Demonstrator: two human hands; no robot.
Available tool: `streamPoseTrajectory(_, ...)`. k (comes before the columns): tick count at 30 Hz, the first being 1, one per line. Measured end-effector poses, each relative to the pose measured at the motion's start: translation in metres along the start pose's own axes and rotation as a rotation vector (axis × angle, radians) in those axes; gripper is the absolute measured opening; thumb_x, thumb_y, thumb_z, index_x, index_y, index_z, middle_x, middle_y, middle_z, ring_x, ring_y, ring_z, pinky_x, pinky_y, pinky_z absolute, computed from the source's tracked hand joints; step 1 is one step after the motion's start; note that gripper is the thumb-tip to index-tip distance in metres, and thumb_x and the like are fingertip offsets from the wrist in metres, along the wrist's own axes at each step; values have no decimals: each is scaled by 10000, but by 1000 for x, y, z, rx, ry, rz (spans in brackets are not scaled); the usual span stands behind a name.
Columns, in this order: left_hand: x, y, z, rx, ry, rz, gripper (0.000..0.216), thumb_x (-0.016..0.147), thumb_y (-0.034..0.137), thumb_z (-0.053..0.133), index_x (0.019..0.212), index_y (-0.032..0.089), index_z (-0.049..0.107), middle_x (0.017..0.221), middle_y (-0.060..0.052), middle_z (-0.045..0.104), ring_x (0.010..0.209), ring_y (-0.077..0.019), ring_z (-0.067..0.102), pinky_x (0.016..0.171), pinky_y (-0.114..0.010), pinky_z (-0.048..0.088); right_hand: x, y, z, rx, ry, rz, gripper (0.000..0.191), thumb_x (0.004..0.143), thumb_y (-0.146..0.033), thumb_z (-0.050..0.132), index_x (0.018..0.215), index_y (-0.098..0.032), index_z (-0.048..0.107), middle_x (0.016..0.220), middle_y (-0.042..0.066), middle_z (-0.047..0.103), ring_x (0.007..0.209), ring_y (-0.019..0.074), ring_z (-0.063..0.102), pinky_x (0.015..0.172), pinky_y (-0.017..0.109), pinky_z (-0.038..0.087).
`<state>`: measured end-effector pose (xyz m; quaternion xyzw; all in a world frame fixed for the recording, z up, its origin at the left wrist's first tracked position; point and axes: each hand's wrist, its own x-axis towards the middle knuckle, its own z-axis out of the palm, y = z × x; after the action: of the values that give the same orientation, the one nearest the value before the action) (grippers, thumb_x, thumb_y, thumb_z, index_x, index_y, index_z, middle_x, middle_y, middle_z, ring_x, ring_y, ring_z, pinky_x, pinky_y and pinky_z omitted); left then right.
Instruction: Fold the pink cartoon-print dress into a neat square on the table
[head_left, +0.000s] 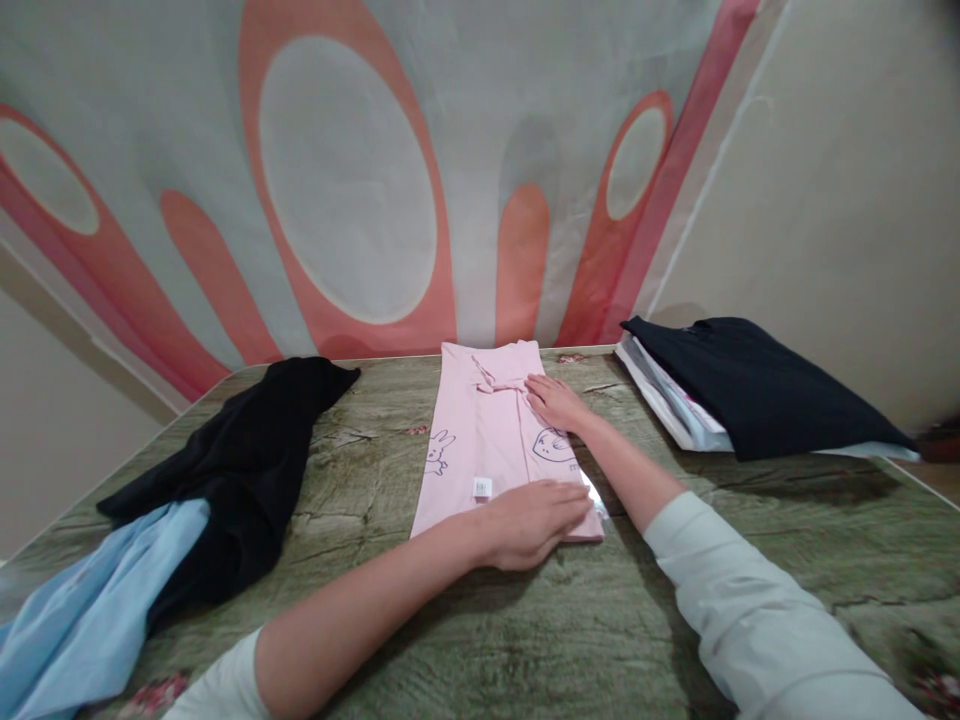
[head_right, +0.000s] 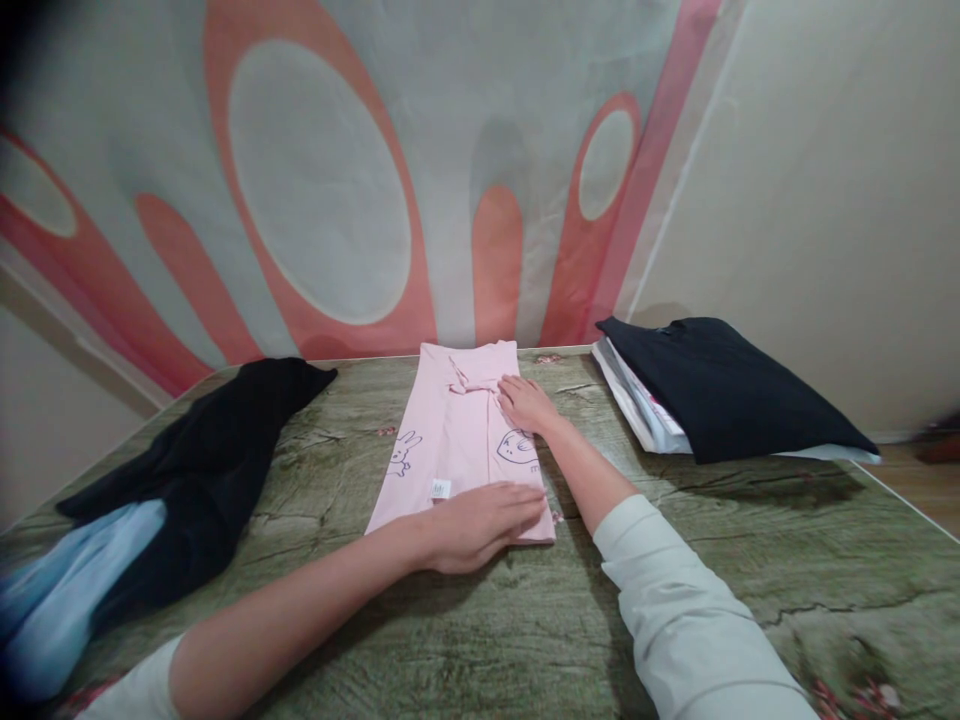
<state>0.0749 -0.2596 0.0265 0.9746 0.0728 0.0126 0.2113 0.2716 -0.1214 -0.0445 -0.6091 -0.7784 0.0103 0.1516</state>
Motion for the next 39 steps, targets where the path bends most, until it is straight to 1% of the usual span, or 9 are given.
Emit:
streamPoseTrajectory(4, 9, 9, 13, 68, -4, -92, 603, 910, 479, 299, 1389, 114, 262, 1458, -107, 227, 1351, -244, 154, 1097, -425, 120, -1, -1, -1, -1, -8, -9, 458, 921, -355, 283, 1317, -168, 418, 1405, 66, 372, 1290, 188, 302, 1062, 388, 207)
streamPoseTrajectory(9, 6, 26, 2, -106, -114, 82, 623, 937, 470, 178, 1419, 77, 158, 1475, -95, 168, 1356, -164, 141, 1103, -298, 141, 0, 1, 0, 2, -21, -21, 465, 916, -361, 285, 1325, -175, 406, 1409, 61, 366, 1293, 188, 297, 1062, 394, 208)
streamPoseTrajectory(11, 3, 15, -12, -143, -86, 48, 596, 950, 427, 113, 1421, 62, 132, 1476, -93, 164, 1357, -136, 125, 1097, -268, 155, 0, 2, 2, 1, -24, -23, 467, 914, -358, 284, 1325, -173, 405, 1409, 65, 366, 1294, 192, 297, 1061, 400, 209)
streamPoseTrajectory(14, 0, -21, -25, -37, 21, -196, 586, 949, 418, 109, 1411, 62, 164, 1474, -112, 167, 1360, -165, 119, 1103, -326, 127, 1, 3, 5, -5, -24, -32, 469, 911, -354, 287, 1327, -173, 403, 1410, 68, 364, 1293, 194, 299, 1060, 402, 209)
streamPoseTrajectory(19, -7, -61, -14, 150, -14, -317, 532, 947, 423, 149, 1406, 161, 218, 1472, -77, 197, 1357, -201, 133, 1093, -434, 78, 1, 3, 7, -6, -2, -47, 464, 915, -354, 276, 1325, -180, 405, 1405, 61, 373, 1288, 186, 309, 1060, 391, 212)
streamPoseTrajectory(23, -15, -39, -10, 115, -64, -186, 506, 946, 441, 179, 1389, 221, 284, 1479, -63, 176, 1356, -211, 141, 1085, -421, 114, 1, 3, 5, 0, -2, -46, 468, 915, -362, 274, 1324, -177, 407, 1402, 68, 377, 1290, 188, 305, 1061, 390, 206)
streamPoseTrajectory(29, -22, -27, -29, -51, -114, -115, 508, 956, 441, 112, 1364, 237, 337, 1400, -41, 369, 1314, -158, 274, 1076, -375, 183, -1, -1, 3, 2, -9, -25, 467, 924, -368, 246, 1306, -174, 429, 1389, 75, 397, 1289, 177, 308, 1080, 402, 143)
streamPoseTrajectory(34, -19, -40, -15, 105, -5, -248, 561, 933, 485, 207, 1380, 161, 305, 1462, -116, 208, 1350, -237, 163, 1085, -438, 127, -7, -9, 2, -56, -76, -2, 585, 911, -473, 209, 1377, -138, 321, 1443, 99, 292, 1329, 208, 232, 1084, 413, 128)
streamPoseTrajectory(39, -30, -11, 0, 51, -28, -287, 691, 890, 596, 187, 1411, 144, 223, 1477, -138, 122, 1362, -260, 60, 1096, -440, 101, -31, -23, -1, -91, -133, -9, 670, 887, -551, 172, 1409, -139, 254, 1466, 100, 221, 1349, 228, 172, 1088, 423, 123)
